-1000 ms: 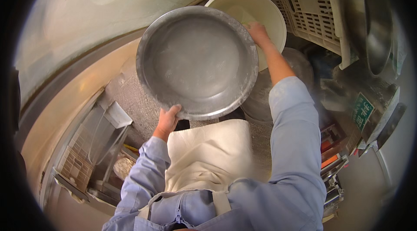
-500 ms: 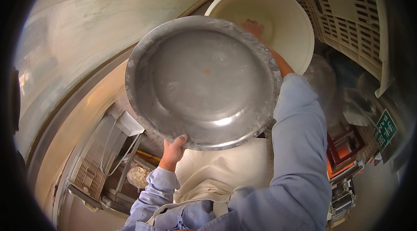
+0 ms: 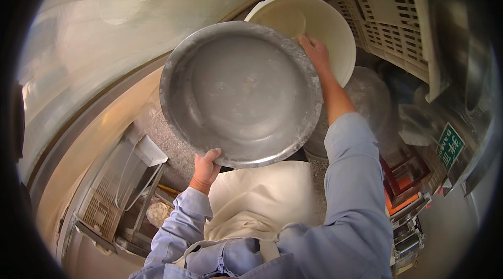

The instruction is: The person measures and combines dry ingredients in a metal bowl on a digital scale, then adds water from a measuring jug and stirs the mixture with a wooden spatula. The person handles a flour bag, a small packet, and a measuring jug during the process.

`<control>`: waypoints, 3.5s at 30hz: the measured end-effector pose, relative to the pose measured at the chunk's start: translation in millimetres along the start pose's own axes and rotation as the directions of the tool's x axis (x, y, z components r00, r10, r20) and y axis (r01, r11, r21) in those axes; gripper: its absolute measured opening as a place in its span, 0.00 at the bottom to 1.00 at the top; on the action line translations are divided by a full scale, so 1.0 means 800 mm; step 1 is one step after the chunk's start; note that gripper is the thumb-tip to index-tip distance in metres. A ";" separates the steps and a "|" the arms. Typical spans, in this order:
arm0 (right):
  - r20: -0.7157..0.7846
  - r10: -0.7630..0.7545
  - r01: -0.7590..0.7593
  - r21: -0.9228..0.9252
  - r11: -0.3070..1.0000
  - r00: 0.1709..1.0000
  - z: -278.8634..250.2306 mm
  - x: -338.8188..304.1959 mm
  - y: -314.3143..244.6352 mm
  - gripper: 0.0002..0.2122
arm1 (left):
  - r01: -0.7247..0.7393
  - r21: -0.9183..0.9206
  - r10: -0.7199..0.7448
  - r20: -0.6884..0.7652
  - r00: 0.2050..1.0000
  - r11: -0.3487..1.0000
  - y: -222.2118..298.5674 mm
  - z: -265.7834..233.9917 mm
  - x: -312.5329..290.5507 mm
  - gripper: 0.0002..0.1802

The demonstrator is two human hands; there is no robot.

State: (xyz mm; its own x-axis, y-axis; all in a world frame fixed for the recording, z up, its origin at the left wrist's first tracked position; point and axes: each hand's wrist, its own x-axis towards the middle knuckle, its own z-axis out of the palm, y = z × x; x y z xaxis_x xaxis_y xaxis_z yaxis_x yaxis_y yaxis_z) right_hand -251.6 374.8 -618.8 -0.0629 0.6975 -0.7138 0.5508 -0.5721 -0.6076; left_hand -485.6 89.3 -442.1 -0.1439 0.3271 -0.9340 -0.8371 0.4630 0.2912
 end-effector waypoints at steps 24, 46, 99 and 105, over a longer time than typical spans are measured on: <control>-0.193 -0.439 0.422 0.746 0.515 0.878 -0.186 -0.391 -0.200 0.20 | -0.120 0.077 0.119 0.020 0.993 0.990 0.022 -0.023 -0.171 0.12; -0.587 -0.051 0.574 0.765 0.292 0.808 -0.106 -0.876 -0.061 0.11 | 0.026 0.548 -0.326 0.457 0.828 0.836 -0.002 0.053 -0.310 0.07; -0.851 -0.068 0.837 0.493 0.239 0.521 -1.047 -0.819 0.370 0.11 | -0.043 0.630 -0.357 0.494 0.793 0.775 -0.747 0.851 -0.420 0.16; -0.837 -0.055 0.820 0.516 0.249 0.544 -1.110 -0.780 0.382 0.14 | -0.071 0.595 -0.307 0.508 0.805 0.800 -0.780 0.904 -0.406 0.16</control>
State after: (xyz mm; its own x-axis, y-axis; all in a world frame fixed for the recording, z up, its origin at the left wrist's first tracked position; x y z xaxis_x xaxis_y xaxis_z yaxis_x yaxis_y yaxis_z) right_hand 695.5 147.9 -50.2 0.6325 0.7720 -0.0633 -0.3441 0.2068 -0.9159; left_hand 464.9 289.7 -171.1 0.4096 0.5397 -0.7355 -0.3457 0.8379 0.4223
